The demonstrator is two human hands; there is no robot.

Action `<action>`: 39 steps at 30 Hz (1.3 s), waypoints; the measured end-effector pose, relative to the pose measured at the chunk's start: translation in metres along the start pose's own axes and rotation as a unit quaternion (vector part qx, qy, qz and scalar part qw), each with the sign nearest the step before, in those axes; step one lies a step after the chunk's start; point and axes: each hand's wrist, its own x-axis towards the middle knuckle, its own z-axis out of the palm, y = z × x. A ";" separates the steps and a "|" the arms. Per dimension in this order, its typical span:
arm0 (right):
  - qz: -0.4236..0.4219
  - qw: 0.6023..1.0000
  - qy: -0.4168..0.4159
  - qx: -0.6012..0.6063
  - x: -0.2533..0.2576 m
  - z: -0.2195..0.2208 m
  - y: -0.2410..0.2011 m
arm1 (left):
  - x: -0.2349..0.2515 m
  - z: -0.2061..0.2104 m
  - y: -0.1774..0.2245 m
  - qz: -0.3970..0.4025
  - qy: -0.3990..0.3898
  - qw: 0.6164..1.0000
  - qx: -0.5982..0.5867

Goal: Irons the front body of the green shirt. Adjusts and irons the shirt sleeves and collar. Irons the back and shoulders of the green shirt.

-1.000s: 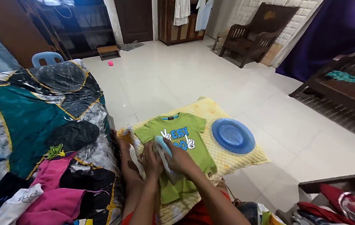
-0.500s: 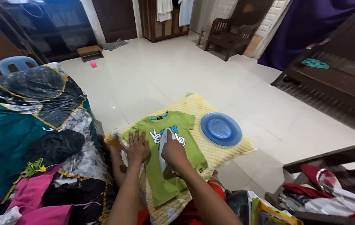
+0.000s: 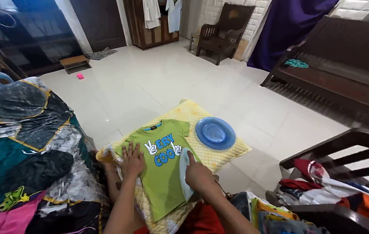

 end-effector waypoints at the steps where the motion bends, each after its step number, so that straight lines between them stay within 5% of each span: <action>1: 0.001 1.000 0.016 0.015 0.013 -0.004 -0.004 | -0.001 0.000 0.000 0.003 -0.002 1.000 0.004; 6: -0.009 1.000 0.027 0.015 0.047 -0.017 -0.003 | -0.003 -0.004 -0.001 0.001 -0.004 1.000 -0.008; 16: -0.019 0.999 -0.027 -0.030 -0.015 0.005 0.045 | -0.005 0.003 -0.004 0.015 0.026 1.000 -0.001; 28: -0.051 0.998 0.009 0.027 0.073 -0.025 -0.003 | -0.005 0.002 -0.002 0.009 0.027 1.000 0.001; 39: -0.010 0.998 -0.050 -0.033 -0.008 -0.016 0.051 | -0.004 0.003 -0.001 0.003 0.026 1.000 -0.001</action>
